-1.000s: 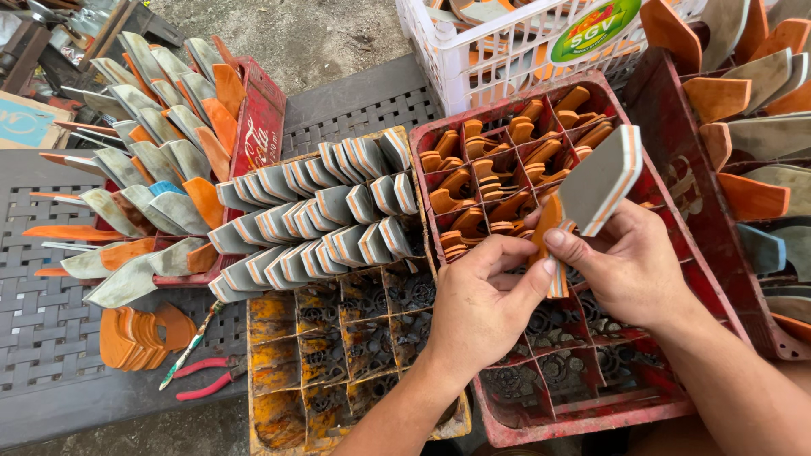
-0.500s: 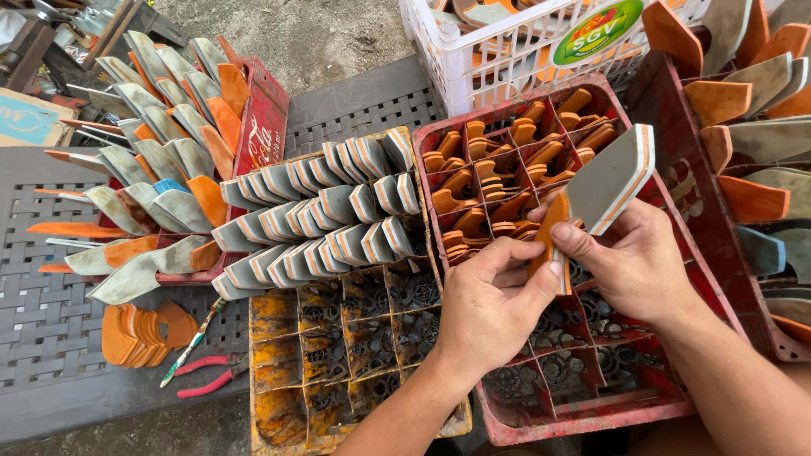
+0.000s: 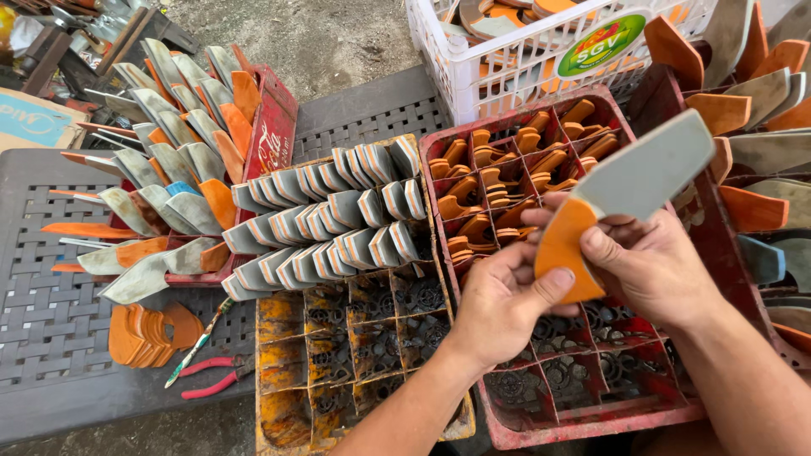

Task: The person repeatedly picks up grey brake lining pieces and orange backing plates from divided trays, aligns them, and presses them together by hand. The assembled units are placed back into the trays. The process is repeated continuously throughout the clip.

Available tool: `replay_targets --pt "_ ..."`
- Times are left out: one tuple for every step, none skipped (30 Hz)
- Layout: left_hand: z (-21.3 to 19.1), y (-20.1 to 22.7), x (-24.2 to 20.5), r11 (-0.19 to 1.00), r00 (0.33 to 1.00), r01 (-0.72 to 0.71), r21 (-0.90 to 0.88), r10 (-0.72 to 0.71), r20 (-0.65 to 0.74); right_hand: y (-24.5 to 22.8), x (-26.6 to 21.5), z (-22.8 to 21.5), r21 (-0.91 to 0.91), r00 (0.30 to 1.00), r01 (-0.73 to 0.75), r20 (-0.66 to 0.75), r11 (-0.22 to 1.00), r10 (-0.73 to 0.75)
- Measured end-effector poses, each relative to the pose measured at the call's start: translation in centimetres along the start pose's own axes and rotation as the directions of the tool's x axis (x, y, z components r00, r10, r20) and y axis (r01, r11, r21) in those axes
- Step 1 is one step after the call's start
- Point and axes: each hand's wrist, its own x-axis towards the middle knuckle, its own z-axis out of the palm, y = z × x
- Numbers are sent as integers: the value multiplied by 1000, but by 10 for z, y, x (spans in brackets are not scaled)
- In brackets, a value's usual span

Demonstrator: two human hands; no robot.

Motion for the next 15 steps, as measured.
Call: replay_targets --pt "-1 -2 2 999 999 -42 29 43 -29 3 1 2 10 998 9 -69 1000 -8" --pt "-3 -5 1 995 995 -81 59 84 -61 9 2 6 21 990 15 -138 1000 -12" --pt "-4 -7 -1 994 994 -84 76 89 -58 14 2 8 32 978 21 -206 999 -14" --pt "-4 -9 -2 992 994 -90 93 95 -52 16 0 7 22 982 47 -185 999 -42" --pt "-4 -10 -3 989 994 -95 110 101 -47 18 -2 4 13 984 74 -163 997 -71" --pt "-3 -12 -6 986 992 -116 118 120 -29 19 -3 0 3 985 100 -143 995 -98" --pt "-2 -13 -9 983 990 -137 125 140 -11 19 -5 -5 37 990 120 -83 992 -116" --pt "-2 -13 -10 978 987 -159 134 159 11 19 -6 -10 71 990 142 -25 987 -140" --pt "-2 -11 -7 971 983 -180 154 175 46 19 -6 -15 107 986 161 32 981 -166" --pt "-5 -9 -6 964 979 -199 174 188 78 19 -5 -19 136 987 131 79 982 -143" --pt "-7 -6 -6 956 974 -218 194 200 111 19 -3 -23 164 984 100 127 981 -122" --pt "-10 -3 -7 979 973 -160 125 135 188 17 -1 -26 186 979 70 176 980 -103" --pt "-14 1 -11 994 960 -95 62 75 268 15 -1 -28 190 964 43 251 981 -91" --pt "-17 3 -12 1000 935 -24 2 22 353 12 0 -30 189 943 19 322 982 -81" --pt "-18 5 -10 1000 930 -8 -18 14 366 9 0 -30 185 917 -5 392 983 -69"
